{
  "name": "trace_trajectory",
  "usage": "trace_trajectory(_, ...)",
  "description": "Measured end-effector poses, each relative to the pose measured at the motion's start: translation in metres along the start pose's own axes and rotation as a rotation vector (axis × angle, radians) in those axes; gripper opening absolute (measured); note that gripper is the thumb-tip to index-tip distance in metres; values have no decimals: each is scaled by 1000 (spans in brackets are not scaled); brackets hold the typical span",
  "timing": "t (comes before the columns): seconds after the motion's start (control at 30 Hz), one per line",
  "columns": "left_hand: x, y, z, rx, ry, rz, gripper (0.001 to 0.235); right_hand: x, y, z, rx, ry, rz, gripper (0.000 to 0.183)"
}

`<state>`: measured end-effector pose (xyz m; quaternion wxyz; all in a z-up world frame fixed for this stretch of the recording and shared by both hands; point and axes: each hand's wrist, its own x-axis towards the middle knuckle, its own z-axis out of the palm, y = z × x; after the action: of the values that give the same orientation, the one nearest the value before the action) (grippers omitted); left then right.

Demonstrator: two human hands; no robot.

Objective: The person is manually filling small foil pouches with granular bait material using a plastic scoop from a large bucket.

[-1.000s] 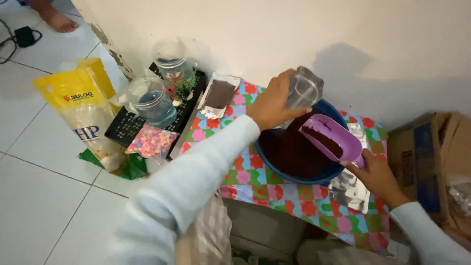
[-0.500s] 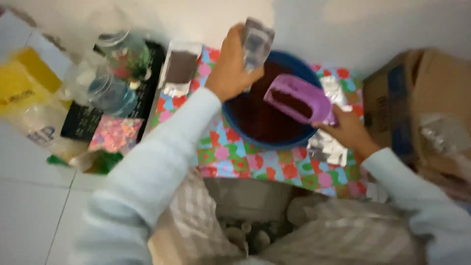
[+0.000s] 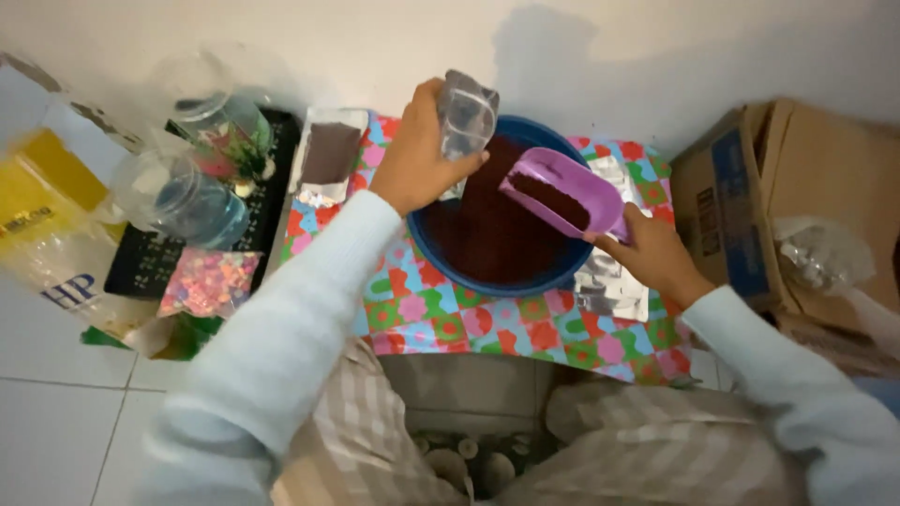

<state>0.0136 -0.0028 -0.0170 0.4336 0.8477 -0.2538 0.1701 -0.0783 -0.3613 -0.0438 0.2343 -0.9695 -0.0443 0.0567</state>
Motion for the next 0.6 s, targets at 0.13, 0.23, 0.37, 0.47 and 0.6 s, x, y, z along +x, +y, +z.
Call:
trace_trajectory(0.13, 1, 3, 2, 6, -16, -16, 94, 3, -10, 0, -37, -46, -35, 74)
trace_trajectory(0.23, 3, 5, -1, -37, 9, 16, 91, 11, -6, 3, -47, -71, -21, 84)
trace_trajectory(0.37, -4, 1, -3, -8, 11, 9, 92, 6, -5, 9, -17, -42, 3, 82)
trace_trajectory(0.47, 0, -1, -9, 2, 23, 5, 92, 14, -7, 7, -7, -17, -16, 80)
trace_trajectory(0.6, -3, -7, -6, 6, 3, -17, 94, 8, -10, 6, -38, -48, -25, 74)
